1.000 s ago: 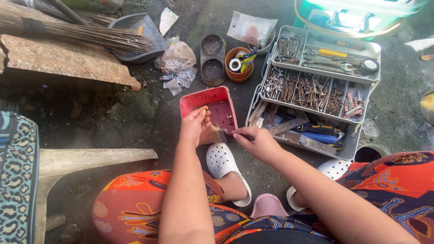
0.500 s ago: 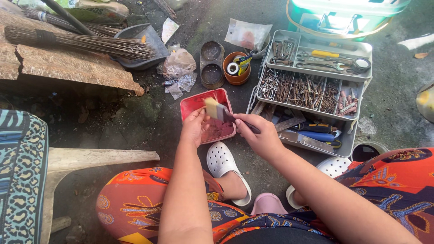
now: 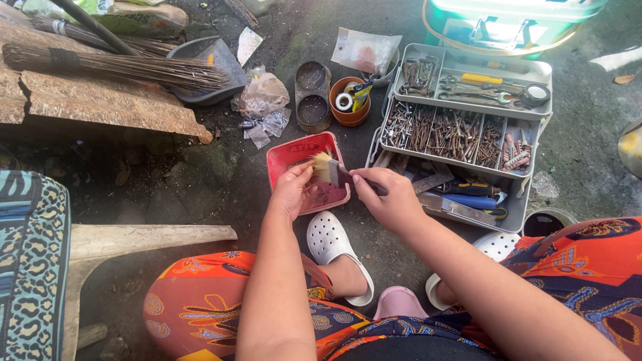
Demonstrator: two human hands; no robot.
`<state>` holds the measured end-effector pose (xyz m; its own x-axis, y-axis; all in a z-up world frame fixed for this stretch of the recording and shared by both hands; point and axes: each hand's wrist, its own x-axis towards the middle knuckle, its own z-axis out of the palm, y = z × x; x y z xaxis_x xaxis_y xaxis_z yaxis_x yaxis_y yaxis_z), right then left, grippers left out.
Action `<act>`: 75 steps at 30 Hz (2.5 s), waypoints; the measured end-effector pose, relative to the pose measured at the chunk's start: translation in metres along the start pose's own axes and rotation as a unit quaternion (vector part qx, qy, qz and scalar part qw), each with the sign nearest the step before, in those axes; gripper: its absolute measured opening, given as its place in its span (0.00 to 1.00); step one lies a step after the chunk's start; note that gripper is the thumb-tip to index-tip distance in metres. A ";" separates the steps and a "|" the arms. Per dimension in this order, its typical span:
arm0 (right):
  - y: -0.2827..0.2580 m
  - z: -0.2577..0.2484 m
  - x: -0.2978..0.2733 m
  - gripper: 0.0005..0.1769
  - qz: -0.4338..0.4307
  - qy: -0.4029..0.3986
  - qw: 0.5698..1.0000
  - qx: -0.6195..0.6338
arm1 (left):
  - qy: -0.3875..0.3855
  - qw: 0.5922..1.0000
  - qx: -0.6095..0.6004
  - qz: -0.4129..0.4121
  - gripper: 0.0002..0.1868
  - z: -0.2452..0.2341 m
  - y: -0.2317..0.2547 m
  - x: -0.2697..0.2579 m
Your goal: The person sits on a low stool and picks rusty nails and screws one at a time from a red container filled with water, brushes dirt off each piece with a paintbrush, and places the cleaned pieces into the compartments of a plastic toolbox organizer on the ground.
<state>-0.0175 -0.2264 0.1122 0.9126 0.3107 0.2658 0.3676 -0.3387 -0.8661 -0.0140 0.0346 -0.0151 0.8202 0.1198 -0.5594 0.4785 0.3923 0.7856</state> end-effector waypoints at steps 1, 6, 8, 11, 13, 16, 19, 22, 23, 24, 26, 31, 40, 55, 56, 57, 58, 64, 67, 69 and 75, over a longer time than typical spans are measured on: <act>-0.001 0.000 0.000 0.11 0.007 -0.013 1.000 0.008 | -0.003 1.000 -0.028 0.002 0.15 -0.001 -0.001 0.000; -0.001 -0.003 0.004 0.12 0.164 -0.092 0.982 0.007 | 0.007 1.000 -0.013 0.009 0.15 0.000 -0.002 0.005; 0.001 -0.003 0.004 0.12 0.071 -0.039 0.996 0.022 | 0.027 0.994 0.094 0.058 0.15 0.000 -0.005 0.007; 0.005 -0.003 0.004 0.12 0.062 -0.082 0.995 0.004 | 0.039 0.981 0.141 0.123 0.15 0.002 -0.009 0.011; 0.007 -0.001 0.003 0.12 0.072 -0.094 0.993 0.000 | 0.044 0.979 0.139 0.145 0.15 0.001 -0.008 0.014; 0.008 0.001 0.001 0.12 0.042 -0.056 0.997 0.021 | 0.054 0.981 0.127 0.139 0.14 -0.002 -0.009 0.017; 0.007 0.000 0.002 0.12 0.048 -0.076 0.996 0.005 | 0.058 0.982 0.123 0.133 0.14 -0.003 -0.013 0.018; 0.006 -0.005 0.006 0.11 0.086 -0.080 0.992 -0.035 | 0.053 0.976 0.140 0.158 0.14 -0.001 -0.014 0.024; 0.005 -0.005 0.005 0.11 0.076 -0.057 0.995 -0.016 | 0.051 0.975 0.138 0.165 0.15 -0.003 -0.017 0.023; 0.003 -0.004 0.003 0.11 0.066 -0.033 0.997 0.004 | 0.049 0.975 0.136 0.171 0.15 -0.004 -0.019 0.021; 0.002 -0.004 0.002 0.12 0.039 -0.024 0.999 0.017 | 0.049 0.983 0.119 0.129 0.17 -0.004 -0.020 0.021; 0.006 -0.003 0.002 0.13 0.047 -0.075 0.996 0.003 | 0.055 0.981 0.135 0.132 0.20 -0.004 -0.018 0.016; 0.007 -0.006 0.005 0.13 0.072 -0.107 0.991 -0.023 | 0.101 0.953 0.239 0.153 0.13 0.001 -0.007 0.013; -0.001 -0.012 0.005 0.12 0.095 -0.091 0.990 -0.049 | 0.100 0.924 0.286 0.232 0.15 0.007 0.000 0.000; 0.000 -0.014 0.004 0.13 0.095 -0.060 0.993 -0.020 | 0.086 0.929 0.275 0.233 0.15 0.012 -0.004 0.007; -0.001 -0.012 0.003 0.14 0.095 -0.032 0.995 0.016 | 0.093 0.934 0.276 0.209 0.14 0.013 -0.008 0.010; 0.001 -0.014 0.005 0.13 0.103 -0.042 0.994 -0.002 | 0.100 0.938 0.277 0.185 0.13 0.013 -0.010 0.014; 0.006 -0.042 0.017 0.11 0.060 0.082 0.995 0.007 | 0.048 0.915 0.341 0.212 0.12 0.068 -0.020 0.050; -0.001 -0.055 0.018 0.12 0.002 0.119 0.992 0.047 | 0.073 0.850 0.477 0.210 0.15 0.118 -0.012 0.082; -0.003 -0.064 0.017 0.13 -0.048 0.140 0.987 0.058 | -0.009 0.853 0.430 0.295 0.15 0.158 -0.008 0.109; 0.004 -0.080 0.036 0.13 -0.005 0.138 0.982 0.127 | 0.017 0.827 0.491 0.272 0.15 0.252 0.004 0.169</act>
<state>0.0312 -0.2876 0.1518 0.9358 0.0479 0.3493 0.3523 -0.0924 -0.9313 0.2058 -0.1734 -0.0396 0.9967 0.0667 -0.0467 0.0791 -0.6567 0.7500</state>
